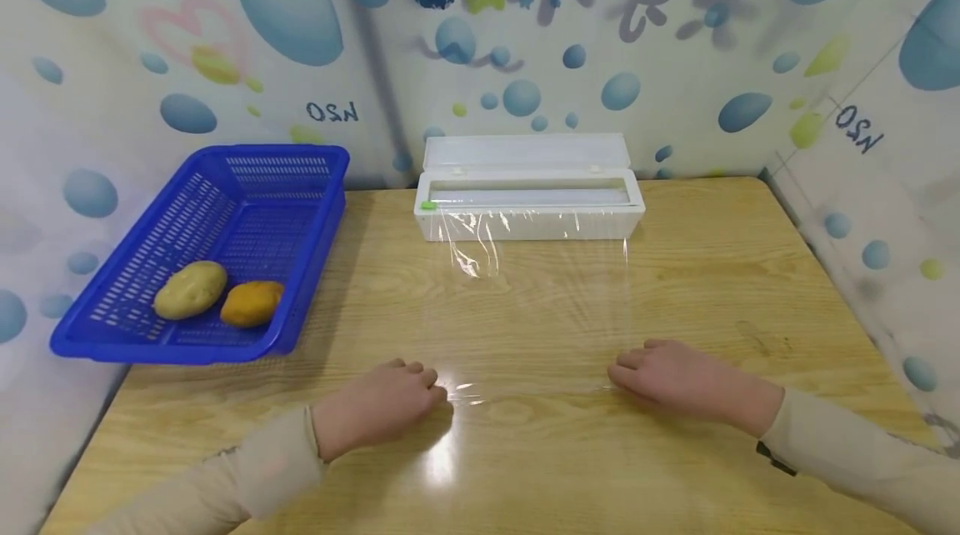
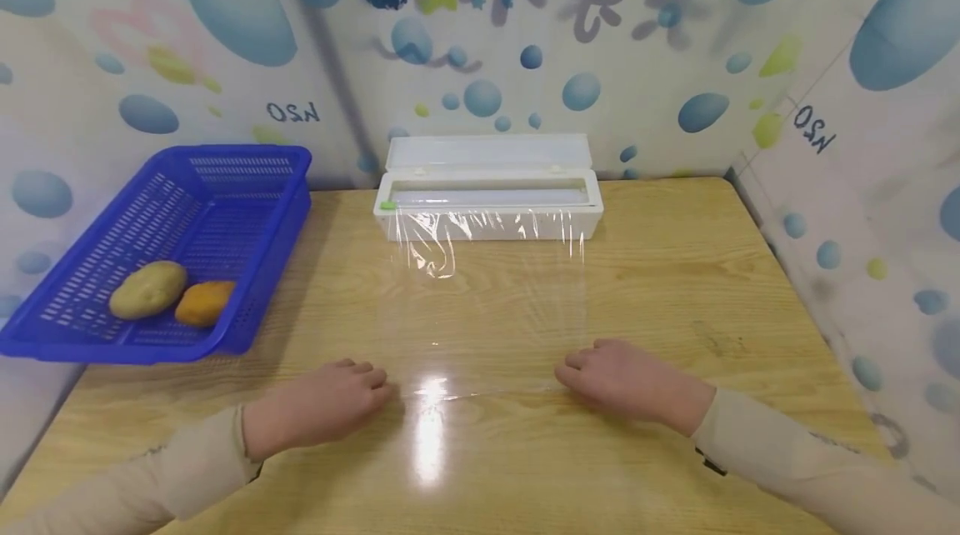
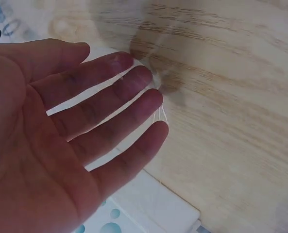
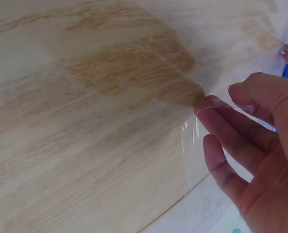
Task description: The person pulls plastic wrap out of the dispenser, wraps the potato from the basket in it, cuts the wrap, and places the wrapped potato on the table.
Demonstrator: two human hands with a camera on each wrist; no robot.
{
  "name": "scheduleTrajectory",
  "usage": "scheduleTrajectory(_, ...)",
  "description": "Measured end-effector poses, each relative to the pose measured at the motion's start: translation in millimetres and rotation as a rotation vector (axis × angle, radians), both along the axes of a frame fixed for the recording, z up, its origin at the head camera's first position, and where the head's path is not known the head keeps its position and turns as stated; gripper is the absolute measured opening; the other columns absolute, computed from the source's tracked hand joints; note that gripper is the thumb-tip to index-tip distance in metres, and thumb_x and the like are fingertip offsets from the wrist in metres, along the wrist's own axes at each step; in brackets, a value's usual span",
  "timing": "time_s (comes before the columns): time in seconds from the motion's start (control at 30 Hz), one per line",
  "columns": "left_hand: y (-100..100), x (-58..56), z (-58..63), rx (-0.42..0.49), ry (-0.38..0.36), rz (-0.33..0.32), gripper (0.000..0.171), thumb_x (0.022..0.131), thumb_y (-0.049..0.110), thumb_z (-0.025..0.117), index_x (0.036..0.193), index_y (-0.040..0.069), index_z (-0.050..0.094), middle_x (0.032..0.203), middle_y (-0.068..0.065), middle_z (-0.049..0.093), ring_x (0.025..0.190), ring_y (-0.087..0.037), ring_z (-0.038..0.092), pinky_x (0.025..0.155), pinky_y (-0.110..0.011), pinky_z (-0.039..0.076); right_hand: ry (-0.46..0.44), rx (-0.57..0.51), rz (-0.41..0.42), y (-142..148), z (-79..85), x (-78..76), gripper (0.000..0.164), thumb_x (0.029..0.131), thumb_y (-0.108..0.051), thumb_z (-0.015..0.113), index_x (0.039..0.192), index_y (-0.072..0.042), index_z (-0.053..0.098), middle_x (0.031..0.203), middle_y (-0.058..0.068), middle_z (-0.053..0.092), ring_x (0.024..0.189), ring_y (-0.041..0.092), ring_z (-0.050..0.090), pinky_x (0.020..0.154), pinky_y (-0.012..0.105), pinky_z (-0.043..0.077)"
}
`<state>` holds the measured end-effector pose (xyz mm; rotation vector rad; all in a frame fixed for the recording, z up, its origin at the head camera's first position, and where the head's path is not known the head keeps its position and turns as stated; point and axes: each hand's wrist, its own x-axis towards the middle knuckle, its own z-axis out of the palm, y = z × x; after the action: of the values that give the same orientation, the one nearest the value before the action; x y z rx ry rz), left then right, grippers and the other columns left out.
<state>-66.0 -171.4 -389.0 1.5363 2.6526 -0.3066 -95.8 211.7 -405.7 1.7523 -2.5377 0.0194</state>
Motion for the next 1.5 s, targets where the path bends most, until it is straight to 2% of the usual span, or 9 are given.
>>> scheduleTrajectory(0.23, 0.4, 5.4, -0.9, 0.035, 0.089, -0.021, 0.019, 0.081, 0.006, 0.069, 0.099, 0.013, 0.068, 0.080, 0.001, 0.049, 0.072, -0.013, 0.048, 0.056, -0.023, 0.043, 0.029, 0.020, -0.003, 1.8, 0.0, 7.0, 0.021, 0.081, -0.013, 0.075, 0.087, -0.014, 0.055, 0.080, -0.004, 0.055, 0.067, 0.010, 0.053, 0.056, 0.027, 0.044)
scheduleTrajectory(0.5, 1.0, 12.6, -0.2, -0.002, 0.033, 0.035, 0.008, 0.083, 0.007, 0.068, 0.086, 0.011, 0.063, 0.078, 0.001, 0.059, 0.071, -0.014, 0.057, 0.062, -0.028, 0.047, 0.036, 0.040, -0.013, 1.2, -1.3, 12.9, 0.025, 0.079, -0.014, 0.078, 0.088, -0.015, 0.055, 0.092, -0.001, 0.055, 0.075, 0.013, 0.053, 0.057, 0.027, 0.045)
scheduleTrajectory(0.73, 0.4, 14.0, -2.6, -0.015, 0.007, 0.059, 0.007, 0.083, 0.008, 0.069, 0.084, 0.011, 0.063, 0.075, 0.000, 0.058, 0.066, -0.014, 0.055, 0.059, -0.027, 0.045, 0.047, 0.054, 0.001, 0.3, -4.8, 13.2, 0.022, 0.082, -0.016, 0.075, 0.087, -0.016, 0.053, 0.085, -0.003, 0.053, 0.072, 0.012, 0.049, 0.058, 0.028, 0.044)
scheduleTrajectory(0.97, -2.7, 7.4, -0.6, 0.023, 0.008, 0.047, 0.010, 0.082, 0.011, 0.070, 0.080, 0.013, 0.060, 0.069, 0.001, 0.053, 0.061, -0.013, 0.052, 0.055, -0.027, 0.044, 0.065, 0.110, -0.023, -4.5, -2.1, 8.4, 0.019, 0.083, -0.014, 0.074, 0.087, -0.015, 0.055, 0.081, -0.005, 0.052, 0.071, 0.011, 0.049, 0.059, 0.027, 0.044)
scheduleTrajectory(1.13, -7.8, -7.3, 15.4, 0.077, 0.007, 0.086, 0.013, 0.082, 0.014, 0.072, 0.083, 0.012, 0.059, 0.069, 0.002, 0.052, 0.062, -0.015, 0.053, 0.055, -0.028, 0.044, 0.058, 0.121, -0.037, -8.9, 1.0, 4.5, 0.016, 0.086, -0.017, 0.071, 0.086, -0.015, 0.055, 0.078, -0.005, 0.051, 0.070, 0.010, 0.050, 0.056, 0.026, 0.041)
scheduleTrajectory(1.27, -18.6, -25.9, 39.9, 0.149, -0.041, 0.131, 0.015, 0.085, 0.013, 0.071, 0.081, 0.012, 0.057, 0.069, 0.001, 0.050, 0.062, -0.018, 0.053, 0.054, -0.032, 0.044, 0.091, 0.103, -0.021, -9.8, 1.9, 2.0, 0.019, 0.082, -0.013, 0.073, 0.087, -0.013, 0.055, 0.077, -0.004, 0.052, 0.069, 0.011, 0.052, 0.058, 0.027, 0.044)
scheduleTrajectory(1.37, -29.3, -38.3, 58.3, 0.196, -0.041, 0.160, 0.016, 0.087, 0.010, 0.068, 0.079, 0.013, 0.055, 0.068, 0.002, 0.046, 0.059, -0.018, 0.052, 0.050, -0.033, 0.042, 0.090, 0.112, -0.019, -10.3, 3.2, 0.4, 0.020, 0.080, -0.008, 0.074, 0.088, -0.012, 0.056, 0.077, -0.003, 0.053, 0.069, 0.012, 0.053, 0.060, 0.028, 0.046)
scheduleTrajectory(1.5, -44.2, -49.4, 77.7, 0.227, -0.051, 0.223, 0.017, 0.091, 0.009, 0.065, 0.079, 0.015, 0.054, 0.067, 0.005, 0.042, 0.056, -0.014, 0.046, 0.047, -0.031, 0.039, 0.099, 0.130, -0.017, -11.9, 4.7, -2.0, 0.023, 0.077, -0.002, 0.074, 0.089, -0.011, 0.056, 0.078, -0.002, 0.055, 0.069, 0.013, 0.054, 0.059, 0.029, 0.046)
